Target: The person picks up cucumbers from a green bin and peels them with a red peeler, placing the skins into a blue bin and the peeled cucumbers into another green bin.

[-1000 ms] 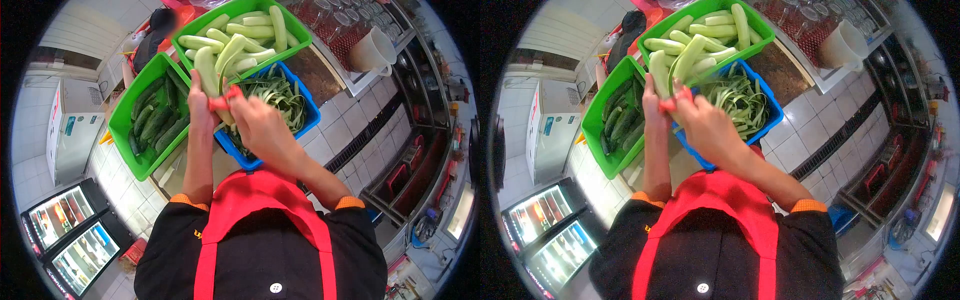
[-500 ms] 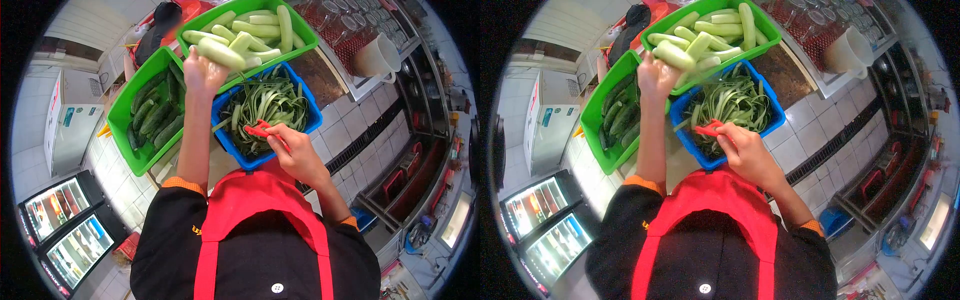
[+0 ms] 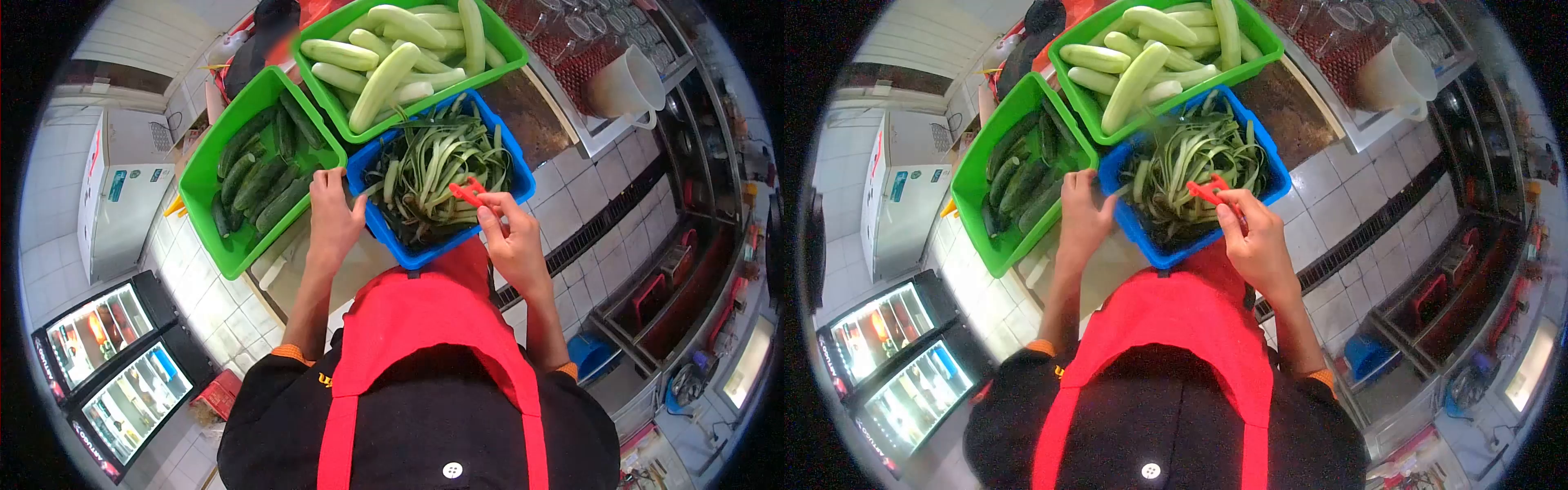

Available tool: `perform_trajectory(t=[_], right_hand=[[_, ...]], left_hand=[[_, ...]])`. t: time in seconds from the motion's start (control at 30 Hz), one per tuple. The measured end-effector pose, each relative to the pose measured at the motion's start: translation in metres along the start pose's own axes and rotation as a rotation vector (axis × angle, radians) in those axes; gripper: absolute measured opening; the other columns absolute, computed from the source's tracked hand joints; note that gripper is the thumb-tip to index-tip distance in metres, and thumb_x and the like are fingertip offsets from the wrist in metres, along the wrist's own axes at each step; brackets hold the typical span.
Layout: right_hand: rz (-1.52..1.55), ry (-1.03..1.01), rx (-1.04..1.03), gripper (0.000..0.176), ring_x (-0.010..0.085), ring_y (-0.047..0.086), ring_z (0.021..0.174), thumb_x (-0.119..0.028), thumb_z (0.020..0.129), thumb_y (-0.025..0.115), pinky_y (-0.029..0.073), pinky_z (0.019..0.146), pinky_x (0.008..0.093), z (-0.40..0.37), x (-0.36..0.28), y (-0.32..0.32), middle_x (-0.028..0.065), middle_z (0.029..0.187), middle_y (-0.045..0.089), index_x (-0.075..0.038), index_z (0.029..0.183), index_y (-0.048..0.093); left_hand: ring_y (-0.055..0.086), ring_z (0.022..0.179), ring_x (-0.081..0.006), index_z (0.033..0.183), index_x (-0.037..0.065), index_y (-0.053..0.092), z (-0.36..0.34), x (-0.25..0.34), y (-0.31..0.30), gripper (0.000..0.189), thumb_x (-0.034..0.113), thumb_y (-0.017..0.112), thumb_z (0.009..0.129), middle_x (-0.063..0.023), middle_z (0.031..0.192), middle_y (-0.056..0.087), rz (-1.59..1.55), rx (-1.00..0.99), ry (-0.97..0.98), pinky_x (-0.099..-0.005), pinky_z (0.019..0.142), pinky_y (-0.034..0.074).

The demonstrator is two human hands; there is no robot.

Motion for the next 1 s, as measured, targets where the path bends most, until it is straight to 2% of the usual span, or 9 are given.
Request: perform_trajectory(t=[0.1, 0.23, 0.4, 0.53, 0.7, 0.77, 0.83, 0.9, 1.0], right_hand=[[-0.035, -0.054, 0.021, 0.026, 0.0240, 0.066, 0.072, -0.014, 0.091, 0.066, 0.050, 0.063, 0.0346, -0.001, -0.010, 0.002, 0.0157, 0.085, 0.067, -0.004, 0.113, 0.057], [-0.027, -0.065, 0.039, 0.037, 0.0265, 0.068, 0.072, -0.014, 0.088, 0.070, 0.051, 0.063, 0.0352, -0.008, -0.013, -0.001, 0.0162, 0.087, 0.068, -0.006, 0.119, 0.052], [0.004, -0.034, 0.053, 0.039, 0.0233, 0.068, 0.069, -0.014, 0.088, 0.071, 0.051, 0.061, 0.0336, -0.014, -0.002, -0.004, 0.0149, 0.088, 0.069, -0.006, 0.120, 0.051], [-0.018, -0.014, 0.057, 0.035, 0.0168, 0.065, 0.065, -0.012, 0.088, 0.071, 0.049, 0.058, 0.0310, -0.018, -0.005, -0.011, 0.0123, 0.088, 0.068, -0.005, 0.118, 0.053], [0.044, -0.010, 0.085, 0.032, 0.0082, 0.057, 0.059, -0.010, 0.088, 0.071, 0.044, 0.052, 0.0257, -0.015, -0.006, -0.013, 0.0072, 0.082, 0.065, -0.004, 0.116, 0.054], [0.025, -0.026, 0.057, 0.031, 0.0077, 0.056, 0.061, -0.009, 0.090, 0.069, 0.043, 0.052, 0.0244, -0.015, -0.011, -0.012, 0.0057, 0.086, 0.064, -0.005, 0.117, 0.055], [0.135, -0.009, 0.105, 0.029, 0.0065, 0.055, 0.063, -0.008, 0.092, 0.067, 0.042, 0.053, 0.0228, -0.015, -0.009, -0.011, 0.0045, 0.090, 0.063, -0.006, 0.118, 0.055], [0.126, 0.013, 0.069, 0.028, 0.0058, 0.055, 0.064, -0.008, 0.093, 0.066, 0.042, 0.054, 0.0220, -0.016, -0.001, -0.010, 0.0039, 0.091, 0.062, -0.006, 0.119, 0.055], [0.096, 0.050, 0.081, 0.028, 0.0044, 0.054, 0.066, -0.008, 0.093, 0.066, 0.040, 0.054, 0.0207, -0.018, 0.002, -0.011, 0.0026, 0.091, 0.060, -0.006, 0.119, 0.055]], left_hand=[[0.052, 0.111, -0.0403, 0.120, -0.002, 0.052, -0.010, 0.010, 0.006, 0.049, 0.004, 0.073, 0.076, -0.0211, 0.117, 0.052, -0.122, -0.001, -0.176, -0.0434, 0.093, 0.046], [0.057, 0.106, -0.0375, 0.119, -0.001, 0.054, -0.015, 0.004, 0.018, 0.045, 0.002, 0.071, 0.077, -0.0203, 0.114, 0.054, -0.100, 0.088, -0.094, -0.0419, 0.088, 0.049], [0.066, 0.078, -0.0287, 0.105, -0.003, 0.064, -0.017, -0.006, 0.021, 0.025, -0.004, 0.065, 0.079, -0.0148, 0.089, 0.062, -0.223, 0.019, -0.148, -0.0341, 0.073, 0.054], [0.067, 0.077, -0.0204, 0.099, -0.002, 0.066, -0.011, 0.023, -0.005, 0.015, -0.002, 0.064, 0.084, -0.0104, 0.087, 0.065, -0.417, 0.057, -0.206, -0.0306, 0.072, 0.053], [0.065, 0.093, -0.0154, 0.124, 0.000, 0.057, 0.006, 0.050, 0.006, 0.037, 0.013, 0.067, 0.091, -0.0103, 0.106, 0.066, -1.104, -0.232, -0.253, -0.0291, 0.080, 0.053], [0.065, 0.096, -0.0193, 0.132, 0.000, 0.052, 0.021, 0.026, 0.003, 0.048, 0.020, 0.069, 0.091, -0.0132, 0.113, 0.065, -1.007, -0.132, -0.228, -0.0315, 0.083, 0.052], [0.064, 0.101, -0.0285, 0.128, -0.001, 0.054, 0.050, -0.016, -0.023, 0.051, 0.023, 0.072, 0.086, -0.0159, 0.113, 0.065, -0.515, 0.052, -0.179, -0.0373, 0.090, 0.050], [0.055, 0.116, -0.0316, 0.134, 0.006, 0.050, 0.075, -0.081, -0.042, 0.059, 0.031, 0.072, 0.084, -0.0162, 0.131, 0.055, -0.039, 0.254, -0.082, -0.0451, 0.097, 0.045], [0.046, 0.126, -0.0366, 0.136, 0.008, 0.047, 0.100, -0.175, -0.054, 0.068, 0.037, 0.075, 0.080, -0.0158, 0.135, 0.049, 0.354, 0.291, -0.392, -0.0517, 0.103, 0.039]])
Point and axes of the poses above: each hand's wrist, its own z-axis towards the middle knuckle, its own y-axis out of the palm, x = y × z, the point moved 4 cm from there along z, towards the middle knuckle
